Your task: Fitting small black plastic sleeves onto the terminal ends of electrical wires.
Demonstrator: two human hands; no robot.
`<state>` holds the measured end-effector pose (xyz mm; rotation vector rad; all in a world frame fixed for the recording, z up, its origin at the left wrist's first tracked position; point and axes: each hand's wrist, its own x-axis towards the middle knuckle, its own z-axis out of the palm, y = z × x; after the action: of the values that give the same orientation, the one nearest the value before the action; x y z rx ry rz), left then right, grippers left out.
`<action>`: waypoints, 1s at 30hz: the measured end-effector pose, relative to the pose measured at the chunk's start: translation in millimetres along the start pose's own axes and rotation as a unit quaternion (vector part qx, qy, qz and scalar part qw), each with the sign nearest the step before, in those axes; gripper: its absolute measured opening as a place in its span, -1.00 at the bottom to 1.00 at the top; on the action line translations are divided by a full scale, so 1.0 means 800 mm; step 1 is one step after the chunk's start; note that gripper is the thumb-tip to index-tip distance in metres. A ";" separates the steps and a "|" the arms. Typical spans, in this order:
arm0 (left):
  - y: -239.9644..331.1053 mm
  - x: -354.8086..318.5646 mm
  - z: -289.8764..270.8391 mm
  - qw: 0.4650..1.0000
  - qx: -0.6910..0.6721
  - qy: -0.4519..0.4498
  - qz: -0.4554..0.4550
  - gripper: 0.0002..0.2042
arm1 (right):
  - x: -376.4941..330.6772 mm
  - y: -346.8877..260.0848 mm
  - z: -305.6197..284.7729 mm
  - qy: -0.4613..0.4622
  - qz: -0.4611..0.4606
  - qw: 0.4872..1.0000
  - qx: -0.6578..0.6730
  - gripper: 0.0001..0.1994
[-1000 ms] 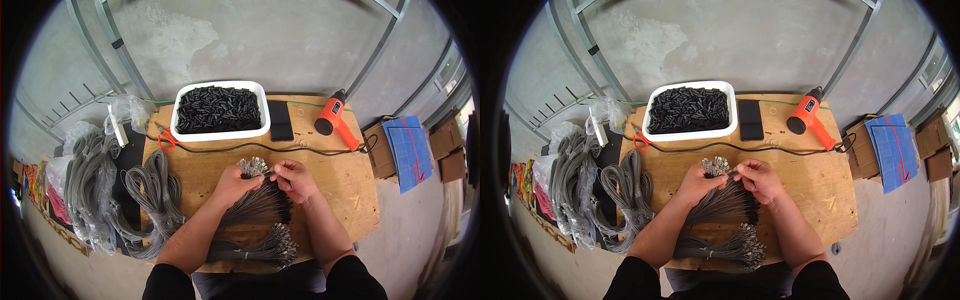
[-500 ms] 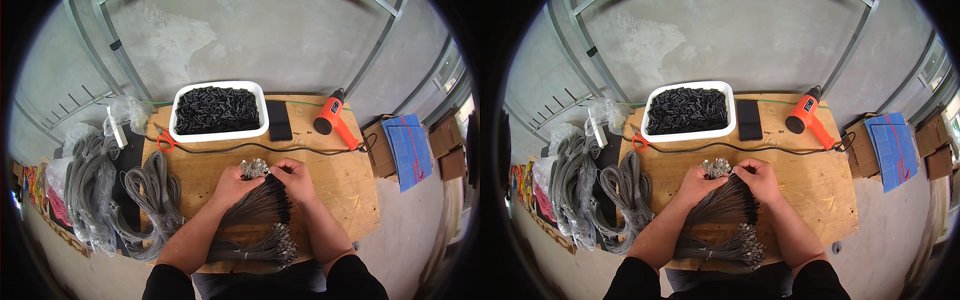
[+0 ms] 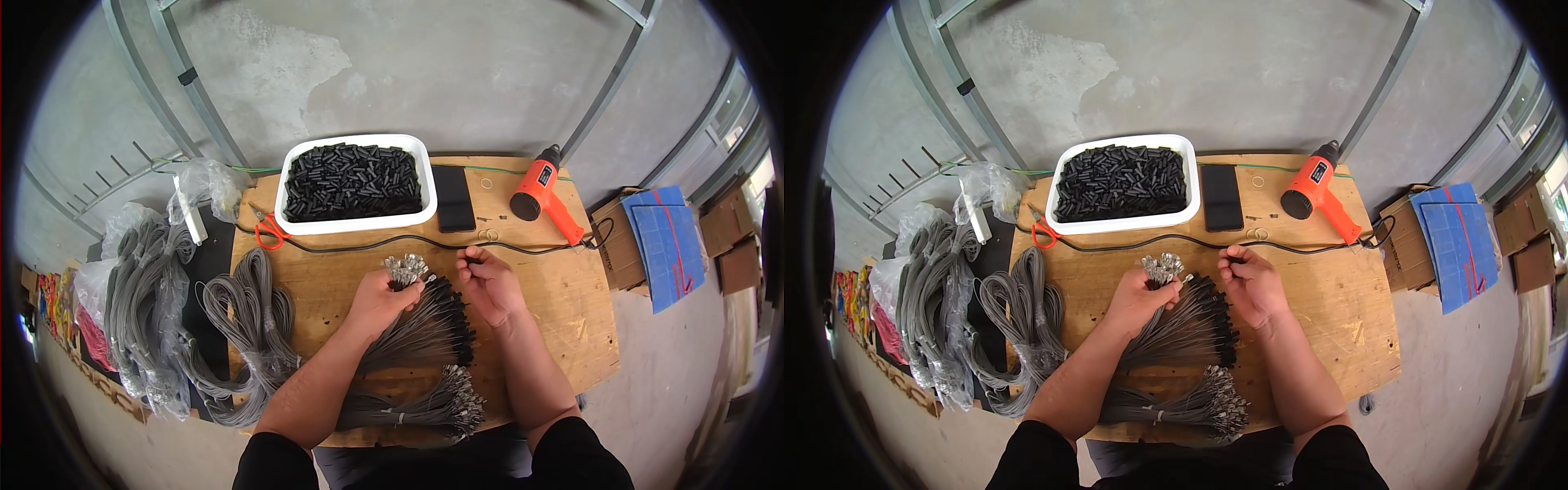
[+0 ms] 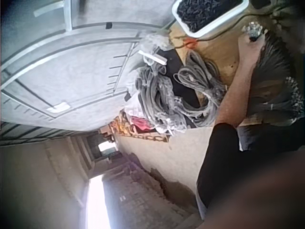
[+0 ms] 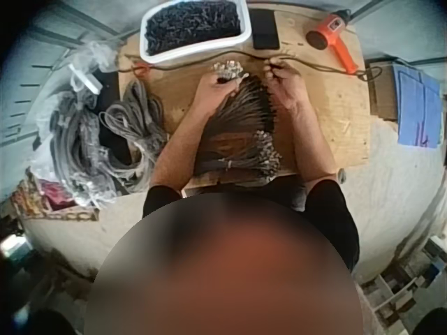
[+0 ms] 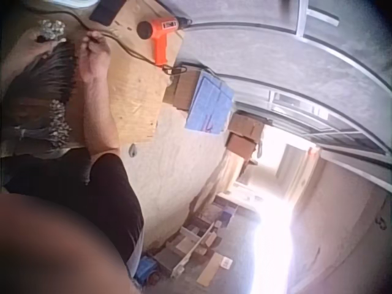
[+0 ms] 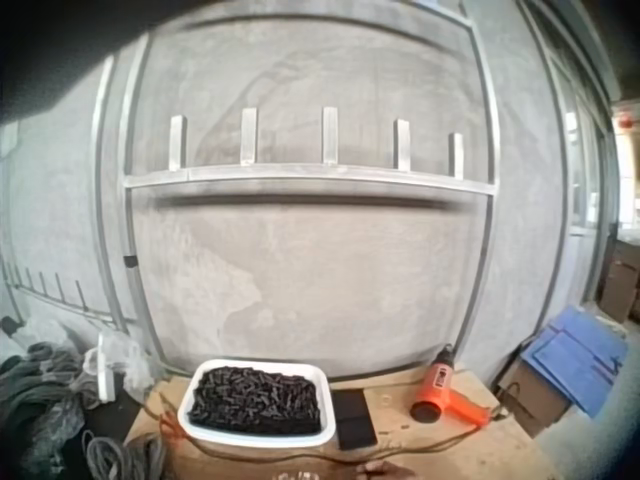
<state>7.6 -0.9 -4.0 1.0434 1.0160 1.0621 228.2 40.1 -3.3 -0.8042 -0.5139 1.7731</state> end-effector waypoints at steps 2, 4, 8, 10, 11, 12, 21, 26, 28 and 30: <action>0.004 -0.001 0.001 1.000 -0.028 -0.006 -0.009 -0.93 | -0.003 0.002 0.009 0.038 0.020 0.999 0.004 -0.86; 0.008 -0.003 0.002 0.999 -0.040 0.007 -0.027 -0.92 | -0.006 0.001 0.011 0.021 0.021 1.000 -0.005 -0.86; 0.009 -0.004 0.002 0.998 -0.055 0.018 -0.036 -0.92 | -0.017 -0.006 0.017 -0.074 0.026 0.993 -0.089 -0.88; 0.007 -0.003 0.001 0.998 -0.054 0.020 -0.039 -0.91 | -0.023 0.001 0.025 -0.071 0.001 0.987 -0.148 -0.86; 0.007 -0.003 0.002 0.998 -0.055 0.021 -0.039 -0.91 | -0.026 0.004 0.027 -0.066 -0.025 0.976 -0.205 -0.83; 0.007 -0.003 0.002 0.997 -0.057 0.022 -0.037 -0.91 | -0.025 0.005 0.025 -0.066 -0.025 0.976 -0.205 -0.83; 0.006 -0.003 0.001 0.996 -0.079 0.021 -0.020 -0.94 | -0.026 0.012 0.030 -0.076 -0.014 0.973 -0.217 -0.85; 0.004 -0.003 0.001 0.996 -0.085 0.020 -0.015 -0.95 | -0.026 0.017 0.027 -0.066 -0.052 0.965 -0.247 -0.83; 0.003 -0.002 0.000 0.997 -0.081 0.014 -0.015 -0.95 | -0.026 0.018 0.027 -0.066 -0.052 0.964 -0.254 -0.83; 0.003 -0.002 0.000 0.997 -0.078 0.014 -0.012 -0.95 | -0.027 0.019 0.028 -0.064 -0.051 0.962 -0.261 -0.83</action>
<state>7.2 -2.5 -1.5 0.8897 0.9510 1.1205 206.0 15.8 7.5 -1.0015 -1.1210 1.6163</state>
